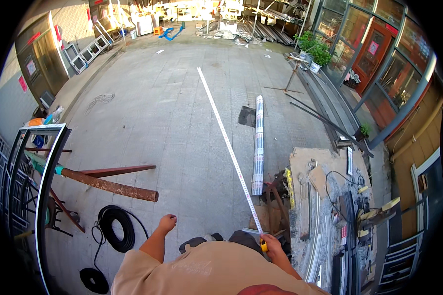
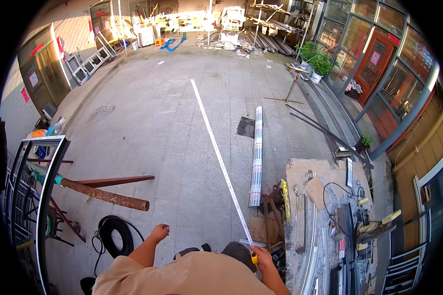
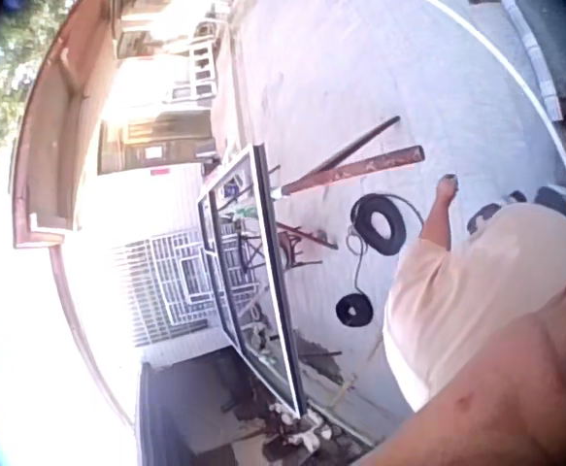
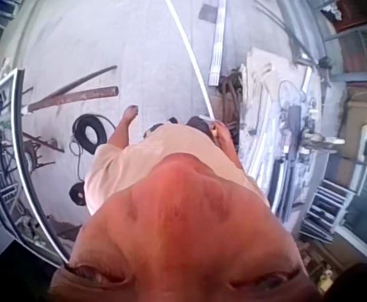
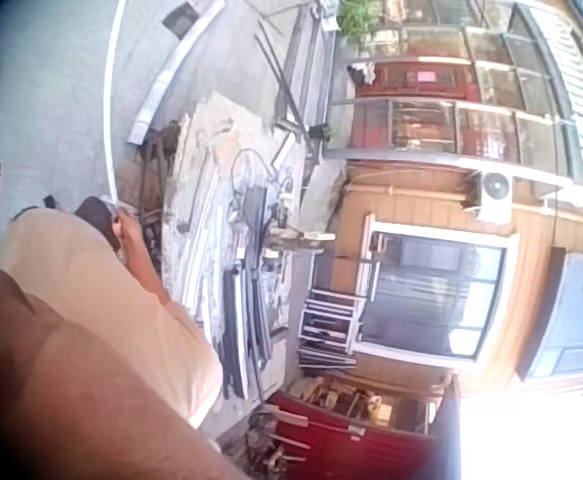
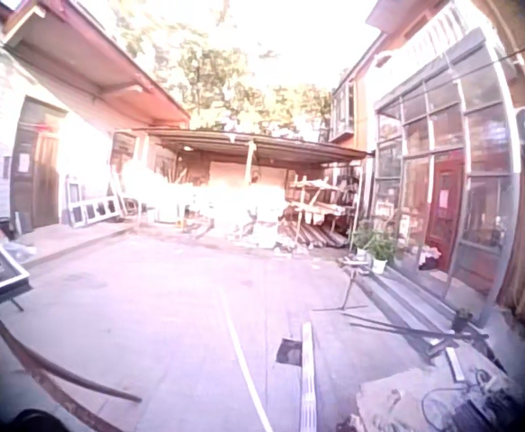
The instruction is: The person measures window frames using a measuring tape and records dimensions on a notepad with a pen.
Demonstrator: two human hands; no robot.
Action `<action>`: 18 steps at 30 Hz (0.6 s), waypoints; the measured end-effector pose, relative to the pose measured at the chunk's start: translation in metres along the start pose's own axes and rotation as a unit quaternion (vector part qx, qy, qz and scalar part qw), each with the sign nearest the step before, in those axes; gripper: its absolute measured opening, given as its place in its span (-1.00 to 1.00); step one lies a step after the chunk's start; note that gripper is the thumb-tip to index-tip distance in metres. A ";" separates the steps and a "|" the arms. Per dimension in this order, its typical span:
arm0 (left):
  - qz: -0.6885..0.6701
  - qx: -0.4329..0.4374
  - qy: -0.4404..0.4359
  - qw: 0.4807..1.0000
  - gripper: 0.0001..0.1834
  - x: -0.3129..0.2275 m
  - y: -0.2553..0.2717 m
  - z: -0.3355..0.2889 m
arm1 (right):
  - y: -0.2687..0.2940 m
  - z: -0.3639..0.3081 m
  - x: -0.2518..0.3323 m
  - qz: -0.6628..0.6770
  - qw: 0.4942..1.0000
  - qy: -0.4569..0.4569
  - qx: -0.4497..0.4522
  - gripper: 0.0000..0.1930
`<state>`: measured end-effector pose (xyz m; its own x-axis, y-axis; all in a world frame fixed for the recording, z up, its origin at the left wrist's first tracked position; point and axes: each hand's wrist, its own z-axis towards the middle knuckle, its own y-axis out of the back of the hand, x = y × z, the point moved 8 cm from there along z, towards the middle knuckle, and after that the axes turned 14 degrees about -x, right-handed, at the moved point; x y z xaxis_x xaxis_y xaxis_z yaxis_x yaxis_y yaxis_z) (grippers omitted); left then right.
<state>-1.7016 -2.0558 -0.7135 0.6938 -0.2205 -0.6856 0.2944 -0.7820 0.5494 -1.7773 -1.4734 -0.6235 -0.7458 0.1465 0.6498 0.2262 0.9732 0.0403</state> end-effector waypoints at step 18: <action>0.090 0.017 0.115 0.989 -0.56 -0.040 -0.071 0.017 | -0.325 0.263 0.333 -0.211 0.965 0.063 0.145 -0.70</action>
<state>-1.7618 -2.0017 -0.7331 0.8649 -0.2224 -0.4500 0.1330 -0.7628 0.6328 -2.2644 -1.6947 -0.6198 -0.6467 -0.2787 0.7100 -0.2790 0.9528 0.1198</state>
